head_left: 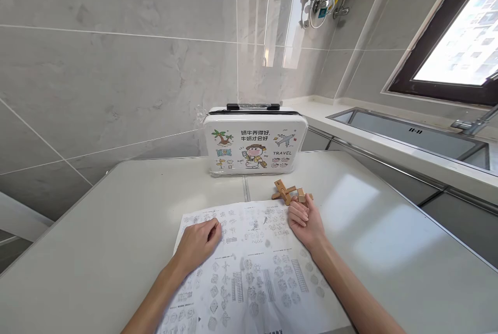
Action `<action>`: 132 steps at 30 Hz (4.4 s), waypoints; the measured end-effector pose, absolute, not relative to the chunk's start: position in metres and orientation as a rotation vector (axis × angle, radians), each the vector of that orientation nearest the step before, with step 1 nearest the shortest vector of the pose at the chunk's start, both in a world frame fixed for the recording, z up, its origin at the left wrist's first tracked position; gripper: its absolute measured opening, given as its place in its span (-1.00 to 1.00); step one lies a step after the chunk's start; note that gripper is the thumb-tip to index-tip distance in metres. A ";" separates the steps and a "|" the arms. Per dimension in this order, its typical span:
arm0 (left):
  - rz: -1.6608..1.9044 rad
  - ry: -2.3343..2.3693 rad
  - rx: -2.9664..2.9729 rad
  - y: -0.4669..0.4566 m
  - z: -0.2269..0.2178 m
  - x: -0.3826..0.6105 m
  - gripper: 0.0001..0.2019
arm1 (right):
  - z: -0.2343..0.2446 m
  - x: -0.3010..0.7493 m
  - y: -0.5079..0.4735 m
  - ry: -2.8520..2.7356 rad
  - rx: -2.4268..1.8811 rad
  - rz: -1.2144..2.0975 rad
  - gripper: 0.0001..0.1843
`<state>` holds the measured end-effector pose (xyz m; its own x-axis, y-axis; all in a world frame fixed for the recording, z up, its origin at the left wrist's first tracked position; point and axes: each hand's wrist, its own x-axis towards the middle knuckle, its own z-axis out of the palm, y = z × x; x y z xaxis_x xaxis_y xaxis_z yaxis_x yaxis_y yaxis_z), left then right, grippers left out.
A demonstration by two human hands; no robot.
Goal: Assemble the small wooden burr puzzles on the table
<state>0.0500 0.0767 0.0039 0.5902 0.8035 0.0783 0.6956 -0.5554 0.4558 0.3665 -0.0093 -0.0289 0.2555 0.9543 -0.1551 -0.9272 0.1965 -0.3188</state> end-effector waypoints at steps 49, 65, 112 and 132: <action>0.709 0.875 1.739 0.024 0.020 0.081 -0.35 | 0.000 0.289 -0.042 -1.495 -1.152 1.234 -0.62; 0.747 0.830 2.088 0.024 0.016 0.083 -0.39 | -0.001 0.291 -0.039 -1.401 -1.110 1.334 -0.58; 0.707 0.680 1.963 0.013 0.015 0.086 -0.24 | -0.002 0.290 -0.040 -1.071 -0.972 1.553 -0.58; 0.669 0.907 1.849 0.016 0.021 0.086 -0.39 | -0.004 0.284 -0.044 -1.156 -1.109 1.369 -0.56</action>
<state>0.0861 0.0160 0.0208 0.5775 0.8138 0.0647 0.3016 -0.2863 0.9094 0.2840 -0.0444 -0.0039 -0.0925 0.9947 -0.0452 -0.1222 -0.0564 -0.9909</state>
